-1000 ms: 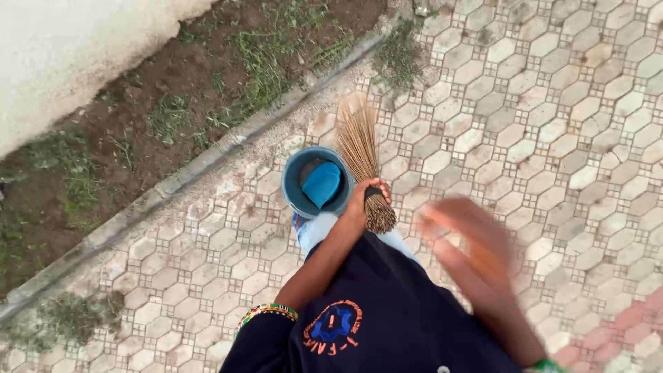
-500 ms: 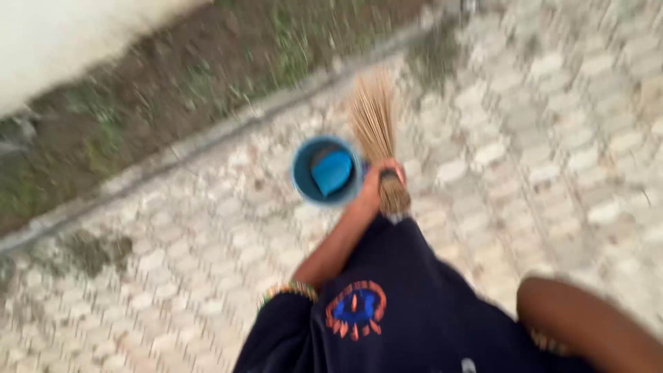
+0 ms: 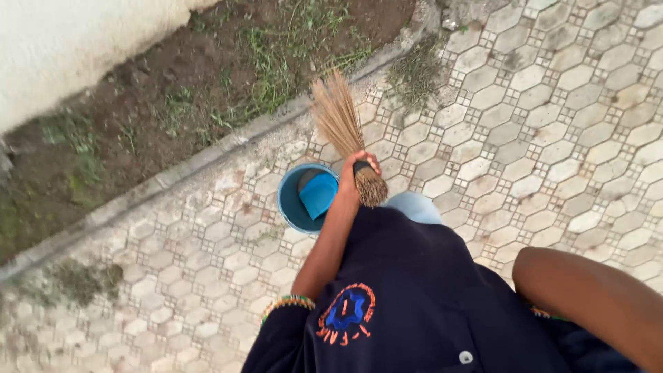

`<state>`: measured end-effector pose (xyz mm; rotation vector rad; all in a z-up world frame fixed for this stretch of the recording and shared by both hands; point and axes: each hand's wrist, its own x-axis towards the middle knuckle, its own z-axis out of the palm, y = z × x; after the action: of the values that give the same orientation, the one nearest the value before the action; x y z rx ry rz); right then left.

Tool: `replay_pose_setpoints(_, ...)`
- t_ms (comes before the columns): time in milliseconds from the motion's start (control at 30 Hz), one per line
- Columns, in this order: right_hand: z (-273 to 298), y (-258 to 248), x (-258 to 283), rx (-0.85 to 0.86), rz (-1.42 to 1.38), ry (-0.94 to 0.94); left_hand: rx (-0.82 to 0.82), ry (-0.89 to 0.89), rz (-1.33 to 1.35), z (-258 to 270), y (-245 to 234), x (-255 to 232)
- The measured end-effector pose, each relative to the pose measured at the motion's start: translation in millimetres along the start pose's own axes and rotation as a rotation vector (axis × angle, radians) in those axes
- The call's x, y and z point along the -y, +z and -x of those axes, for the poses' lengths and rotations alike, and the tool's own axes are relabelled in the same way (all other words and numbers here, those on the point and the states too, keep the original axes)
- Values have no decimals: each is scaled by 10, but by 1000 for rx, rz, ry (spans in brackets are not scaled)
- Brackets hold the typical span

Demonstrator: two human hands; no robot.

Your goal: Clearing weeds from a garden bed and sweeping the area.

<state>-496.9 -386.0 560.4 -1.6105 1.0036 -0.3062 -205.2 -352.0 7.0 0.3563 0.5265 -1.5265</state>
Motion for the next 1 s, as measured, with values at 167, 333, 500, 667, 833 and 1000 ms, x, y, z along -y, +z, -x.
replay_pose_setpoints(167,-999,0,-309,107,27,89,-41,102,-21,-234,418,-43)
replay_pose_setpoints(333,-3211,407,-1903,206,68,91,-148,177,-121,-837,587,-12)
replay_pose_setpoints(500,-4178,722,-3042,574,-10,302,-314,192,-154,-1099,1115,234)
replay_pose_setpoints(667,-4975,589,-3366,741,-358,336,-334,286,-565,-1823,1243,206)
replay_pose_setpoints(833,-5775,403,-3510,540,-294,579,-361,540,-1016,-2134,1356,327)
replay_pose_setpoints(1000,-6495,210,-4068,508,-116,649,-519,569,-905,-1810,1531,35)
